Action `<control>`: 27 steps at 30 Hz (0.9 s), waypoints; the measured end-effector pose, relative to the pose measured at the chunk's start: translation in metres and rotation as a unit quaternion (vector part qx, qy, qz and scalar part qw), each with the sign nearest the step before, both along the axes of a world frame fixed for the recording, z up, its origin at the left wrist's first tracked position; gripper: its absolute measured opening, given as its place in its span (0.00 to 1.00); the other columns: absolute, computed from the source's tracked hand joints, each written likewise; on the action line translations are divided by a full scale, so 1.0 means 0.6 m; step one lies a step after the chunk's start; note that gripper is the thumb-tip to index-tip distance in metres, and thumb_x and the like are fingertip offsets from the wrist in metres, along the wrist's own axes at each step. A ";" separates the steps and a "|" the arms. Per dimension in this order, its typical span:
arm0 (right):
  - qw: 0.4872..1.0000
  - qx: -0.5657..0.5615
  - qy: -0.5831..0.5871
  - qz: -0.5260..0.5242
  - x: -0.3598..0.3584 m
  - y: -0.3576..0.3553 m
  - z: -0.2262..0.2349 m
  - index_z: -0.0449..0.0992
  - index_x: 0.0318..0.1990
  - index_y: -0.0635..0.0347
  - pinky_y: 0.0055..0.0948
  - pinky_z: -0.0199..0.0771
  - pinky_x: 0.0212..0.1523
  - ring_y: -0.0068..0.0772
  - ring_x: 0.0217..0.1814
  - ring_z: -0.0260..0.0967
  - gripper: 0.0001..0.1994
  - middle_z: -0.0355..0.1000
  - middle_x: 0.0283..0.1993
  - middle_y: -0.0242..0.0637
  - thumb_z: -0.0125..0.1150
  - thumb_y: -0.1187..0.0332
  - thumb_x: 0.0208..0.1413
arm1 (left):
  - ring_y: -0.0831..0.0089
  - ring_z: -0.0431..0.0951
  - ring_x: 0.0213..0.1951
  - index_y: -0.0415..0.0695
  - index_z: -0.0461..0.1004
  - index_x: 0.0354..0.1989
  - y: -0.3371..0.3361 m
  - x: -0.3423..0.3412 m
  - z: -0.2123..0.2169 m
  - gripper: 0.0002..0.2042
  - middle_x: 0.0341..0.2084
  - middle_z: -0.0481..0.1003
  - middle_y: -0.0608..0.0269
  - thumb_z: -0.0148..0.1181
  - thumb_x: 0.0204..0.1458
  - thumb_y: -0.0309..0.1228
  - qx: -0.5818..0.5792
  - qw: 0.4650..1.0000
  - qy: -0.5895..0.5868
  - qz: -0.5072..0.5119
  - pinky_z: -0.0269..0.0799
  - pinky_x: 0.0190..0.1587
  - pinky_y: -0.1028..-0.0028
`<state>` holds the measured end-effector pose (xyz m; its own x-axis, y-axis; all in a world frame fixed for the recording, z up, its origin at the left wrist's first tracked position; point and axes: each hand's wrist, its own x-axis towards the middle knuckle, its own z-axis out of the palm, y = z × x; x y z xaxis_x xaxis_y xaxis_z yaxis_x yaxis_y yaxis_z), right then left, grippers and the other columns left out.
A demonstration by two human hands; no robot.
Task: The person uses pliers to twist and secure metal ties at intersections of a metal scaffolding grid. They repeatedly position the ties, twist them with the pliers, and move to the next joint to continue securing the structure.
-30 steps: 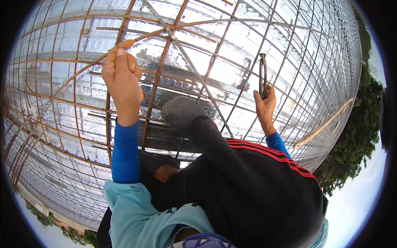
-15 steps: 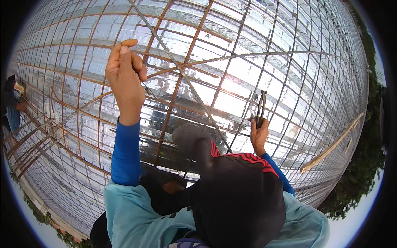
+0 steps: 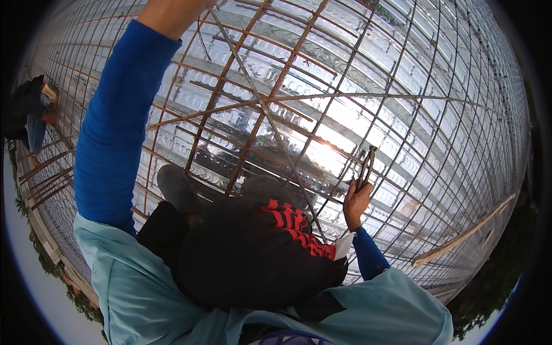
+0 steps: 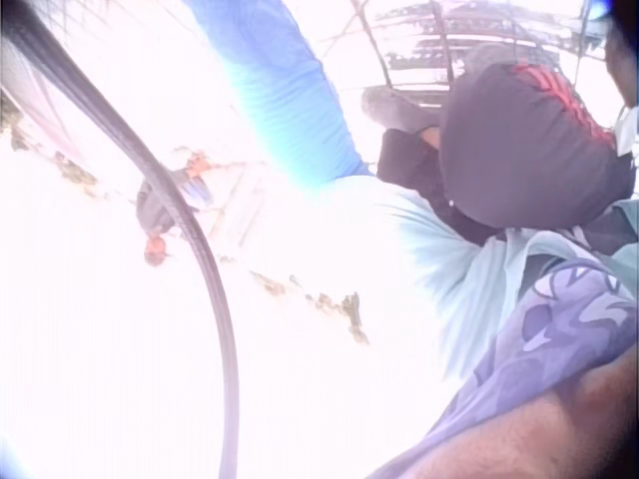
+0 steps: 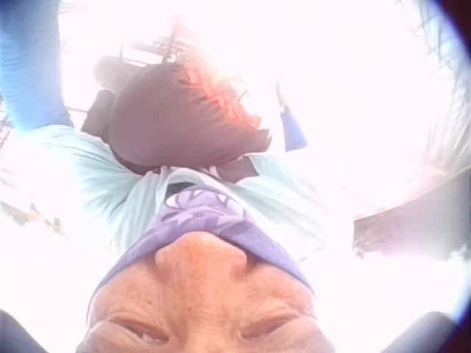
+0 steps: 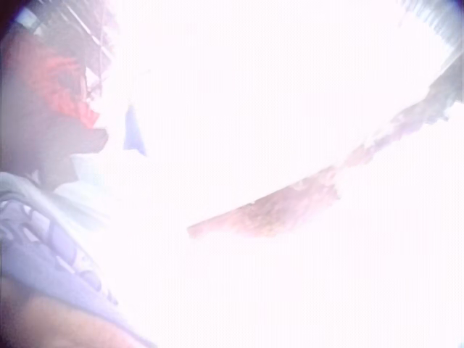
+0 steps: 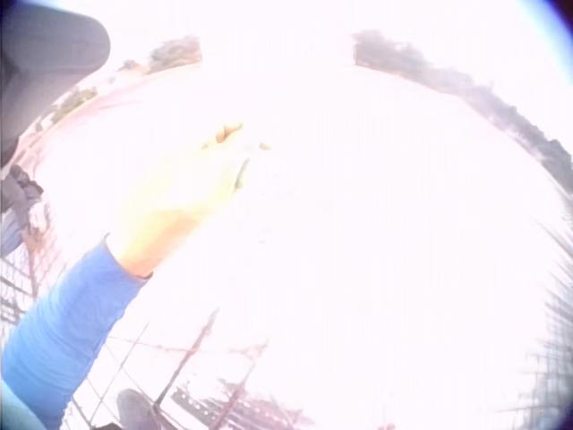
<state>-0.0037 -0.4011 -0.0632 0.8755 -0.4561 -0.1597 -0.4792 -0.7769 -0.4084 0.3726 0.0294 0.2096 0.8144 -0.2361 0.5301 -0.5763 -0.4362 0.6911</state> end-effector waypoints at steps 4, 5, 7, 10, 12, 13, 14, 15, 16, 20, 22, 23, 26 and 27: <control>1.000 0.024 0.006 0.004 -0.004 -0.009 -0.014 0.66 0.48 0.63 0.51 0.74 0.43 0.61 0.41 0.76 0.17 0.74 0.40 0.54 0.62 0.59 0.68 | 0.65 0.80 0.36 0.39 0.80 0.43 -0.095 0.000 -0.022 0.09 0.35 0.80 0.59 0.57 0.66 0.31 -0.050 0.997 0.050 0.017 0.76 0.41 0.66; 0.999 0.032 0.007 -0.011 0.001 -0.001 -0.009 0.66 0.48 0.64 0.52 0.74 0.43 0.61 0.41 0.76 0.18 0.74 0.40 0.54 0.61 0.58 0.68 | 0.64 0.80 0.33 0.39 0.81 0.41 -0.140 0.008 -0.013 0.10 0.32 0.80 0.57 0.57 0.66 0.31 -0.046 0.997 0.055 0.018 0.77 0.39 0.64; 0.999 0.025 0.000 -0.022 0.004 0.007 -0.018 0.66 0.46 0.64 0.51 0.74 0.42 0.61 0.40 0.76 0.18 0.74 0.40 0.54 0.62 0.56 0.69 | 0.60 0.80 0.28 0.38 0.82 0.37 -0.214 0.001 -0.007 0.11 0.27 0.80 0.53 0.57 0.65 0.31 -0.055 0.996 0.067 0.002 0.77 0.35 0.61; 0.997 0.029 0.002 -0.067 0.010 0.008 -0.021 0.65 0.44 0.63 0.52 0.74 0.41 0.59 0.38 0.77 0.20 0.75 0.37 0.53 0.63 0.54 0.68 | 0.54 0.81 0.24 0.36 0.83 0.32 -0.298 -0.048 -0.031 0.12 0.21 0.80 0.48 0.59 0.62 0.31 -0.102 0.990 0.090 -0.042 0.79 0.33 0.58; 0.998 0.013 -0.015 -0.055 0.007 0.007 -0.035 0.65 0.44 0.62 0.54 0.74 0.38 0.62 0.35 0.77 0.19 0.77 0.34 0.52 0.64 0.55 0.67 | 0.48 0.82 0.26 0.35 0.82 0.28 -0.314 -0.088 -0.033 0.11 0.21 0.80 0.45 0.59 0.59 0.28 -0.130 0.981 0.122 -0.078 0.79 0.38 0.55; 0.999 -0.002 -0.020 -0.050 0.003 -0.003 -0.042 0.65 0.44 0.62 0.55 0.74 0.36 0.63 0.34 0.77 0.19 0.77 0.33 0.52 0.64 0.55 0.67 | 0.45 0.82 0.27 0.35 0.82 0.26 -0.313 -0.102 -0.032 0.11 0.22 0.80 0.44 0.58 0.58 0.27 -0.147 0.973 0.148 -0.102 0.79 0.39 0.53; 0.999 0.012 -0.024 -0.030 0.011 0.005 -0.034 0.65 0.44 0.62 0.55 0.74 0.36 0.64 0.34 0.78 0.19 0.78 0.32 0.53 0.63 0.55 0.68 | 0.45 0.82 0.27 0.35 0.80 0.24 -0.308 -0.111 -0.027 0.11 0.21 0.79 0.44 0.59 0.56 0.26 -0.148 0.969 0.172 -0.095 0.79 0.39 0.54; 0.997 -0.026 0.024 -0.068 0.013 0.016 -0.025 0.64 0.44 0.63 0.56 0.74 0.36 0.66 0.35 0.78 0.21 0.78 0.33 0.55 0.64 0.54 0.67 | 0.46 0.83 0.27 0.36 0.78 0.21 -0.302 -0.118 -0.021 0.11 0.21 0.79 0.43 0.59 0.55 0.25 -0.148 0.965 0.196 -0.089 0.79 0.39 0.54; 0.997 -0.028 0.022 -0.072 0.020 0.027 -0.005 0.64 0.44 0.63 0.55 0.73 0.36 0.65 0.35 0.77 0.21 0.78 0.33 0.54 0.64 0.54 0.67 | 0.45 0.82 0.26 0.36 0.76 0.18 -0.301 -0.120 -0.017 0.09 0.19 0.78 0.42 0.59 0.50 0.21 -0.191 0.959 0.193 -0.084 0.79 0.37 0.54; 0.999 -0.011 -0.009 -0.043 0.041 0.069 0.083 0.66 0.45 0.63 0.51 0.70 0.34 0.60 0.34 0.74 0.20 0.76 0.32 0.51 0.63 0.54 0.68 | 0.47 0.79 0.20 0.35 0.74 0.16 -0.253 -0.104 0.009 0.08 0.14 0.74 0.43 0.57 0.45 0.15 -0.310 0.944 0.116 -0.009 0.78 0.32 0.55; 1.000 0.002 -0.017 -0.014 0.048 0.098 0.138 0.66 0.45 0.63 0.50 0.69 0.34 0.57 0.33 0.73 0.20 0.75 0.32 0.49 0.63 0.54 0.68 | 0.44 0.81 0.23 0.37 0.75 0.16 -0.204 -0.082 0.031 0.08 0.16 0.75 0.40 0.61 0.45 0.17 -0.350 0.928 0.123 0.023 0.80 0.35 0.53; 1.000 0.010 -0.023 -0.001 0.053 0.116 0.165 0.66 0.46 0.63 0.49 0.68 0.33 0.56 0.33 0.72 0.20 0.75 0.31 0.48 0.63 0.54 0.68 | 0.43 0.82 0.25 0.38 0.75 0.16 -0.179 -0.072 0.044 0.08 0.17 0.76 0.38 0.63 0.44 0.18 -0.369 0.920 0.126 0.038 0.81 0.36 0.52; 0.998 0.033 -0.033 0.034 0.066 0.166 0.250 0.67 0.46 0.63 0.46 0.66 0.32 0.53 0.32 0.70 0.20 0.73 0.31 0.46 0.63 0.54 0.68 | 0.44 0.80 0.22 0.35 0.74 0.19 -0.117 -0.069 0.091 0.10 0.15 0.73 0.39 0.63 0.53 0.20 -0.403 0.903 0.116 0.090 0.76 0.30 0.52; 0.998 0.034 -0.039 0.045 0.072 0.183 0.287 0.68 0.46 0.64 0.46 0.66 0.32 0.51 0.31 0.69 0.20 0.73 0.30 0.45 0.63 0.54 0.68 | 0.44 0.79 0.21 0.34 0.73 0.20 -0.103 -0.073 0.104 0.11 0.14 0.72 0.40 0.62 0.54 0.21 -0.428 0.890 0.120 0.095 0.75 0.29 0.52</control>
<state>0.0395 -0.2912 0.1091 0.9232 -0.3660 -0.1171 -0.3739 -0.7849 -0.4942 0.3287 -0.0325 0.2720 0.9109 0.3254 0.2536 -0.3382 0.2369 0.9108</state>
